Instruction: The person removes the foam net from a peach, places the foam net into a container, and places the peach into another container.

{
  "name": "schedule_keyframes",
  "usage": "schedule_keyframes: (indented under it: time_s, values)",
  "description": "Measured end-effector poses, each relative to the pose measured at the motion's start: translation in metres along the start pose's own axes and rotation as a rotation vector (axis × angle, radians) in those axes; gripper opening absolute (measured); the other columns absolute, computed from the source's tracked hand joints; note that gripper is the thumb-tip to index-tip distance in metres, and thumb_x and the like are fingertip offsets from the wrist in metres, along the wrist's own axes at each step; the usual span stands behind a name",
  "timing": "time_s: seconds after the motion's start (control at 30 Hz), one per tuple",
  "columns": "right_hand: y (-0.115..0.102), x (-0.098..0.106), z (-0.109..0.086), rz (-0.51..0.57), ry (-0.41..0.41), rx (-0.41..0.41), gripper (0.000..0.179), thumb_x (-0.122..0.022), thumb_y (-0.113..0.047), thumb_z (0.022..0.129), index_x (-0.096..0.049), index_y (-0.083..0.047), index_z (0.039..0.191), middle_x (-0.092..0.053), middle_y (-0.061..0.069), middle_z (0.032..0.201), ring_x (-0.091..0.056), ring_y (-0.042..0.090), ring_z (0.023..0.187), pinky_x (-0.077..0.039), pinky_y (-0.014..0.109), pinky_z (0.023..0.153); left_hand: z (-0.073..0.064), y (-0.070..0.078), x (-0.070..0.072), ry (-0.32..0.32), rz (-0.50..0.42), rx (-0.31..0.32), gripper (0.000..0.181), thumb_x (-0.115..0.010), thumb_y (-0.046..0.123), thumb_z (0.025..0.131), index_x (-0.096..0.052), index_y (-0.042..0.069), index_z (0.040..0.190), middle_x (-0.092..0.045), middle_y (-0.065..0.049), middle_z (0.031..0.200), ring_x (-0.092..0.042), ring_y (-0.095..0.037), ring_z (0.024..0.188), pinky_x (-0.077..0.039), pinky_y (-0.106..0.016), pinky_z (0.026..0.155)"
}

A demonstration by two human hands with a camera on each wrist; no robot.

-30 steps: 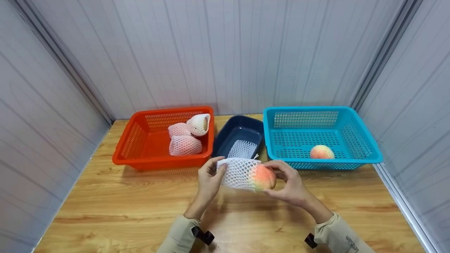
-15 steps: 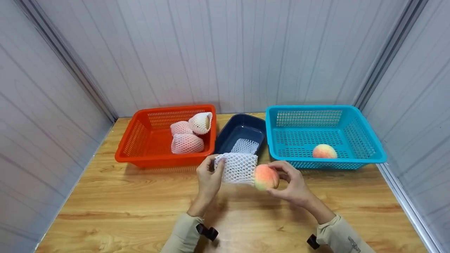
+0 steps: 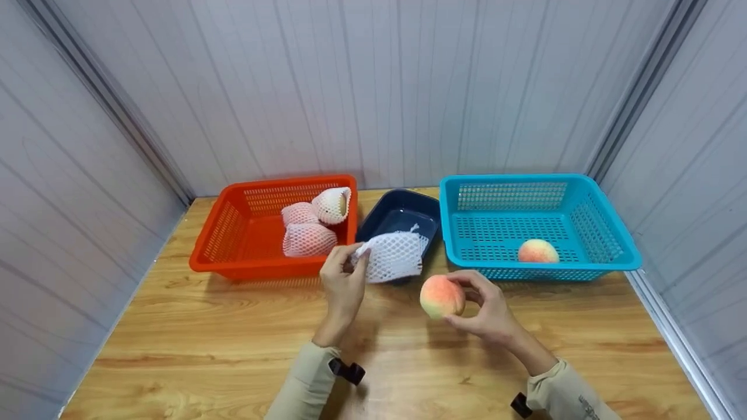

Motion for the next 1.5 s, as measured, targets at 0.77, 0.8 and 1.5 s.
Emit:
schedule_keyframes:
  time_s: [0.77,0.8,1.5]
  values:
    - [-0.002,0.000,-0.004,0.000,0.007,-0.021,0.063,-0.085,0.009,0.064,-0.057,0.008,0.120,-0.056,0.020,0.119,-0.056,0.035,0.102,-0.055,0.041,0.080,0.026,-0.020,-0.045,-0.198,0.433,-0.504,0.013,-0.071,-0.003,0.079,-0.061,0.003,0.075,-0.055,-0.010,0.078,-0.054,-0.027,0.071,-0.050,-0.033,0.063]
    - [-0.002,0.000,-0.005,-0.001,0.007,-0.031,0.063,-0.085,0.008,0.064,-0.057,0.007,0.120,-0.056,0.020,0.119,-0.056,0.035,0.102,-0.055,0.042,0.080,0.026,-0.021,-0.047,-0.213,0.451,-0.513,0.012,-0.070,-0.003,0.080,-0.061,0.003,0.075,-0.055,-0.010,0.078,-0.053,-0.027,0.070,-0.050,-0.033,0.062]
    - [-0.007,0.006,-0.006,-0.019,0.014,-0.001,0.063,-0.086,0.008,0.063,-0.057,0.008,0.120,-0.057,0.021,0.119,-0.057,0.033,0.102,-0.055,0.040,0.078,0.023,-0.043,-0.081,-0.536,0.704,-0.452,0.012,-0.062,-0.002,0.088,-0.068,0.002,0.078,-0.056,-0.013,0.081,-0.051,-0.028,0.072,-0.048,-0.033,0.062]
Point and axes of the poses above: each hand's wrist, its own z-axis towards the middle knuckle, its own x-axis out of the back of the hand, y = z × x, the point moved 3 cm from there along z, towards the middle knuckle
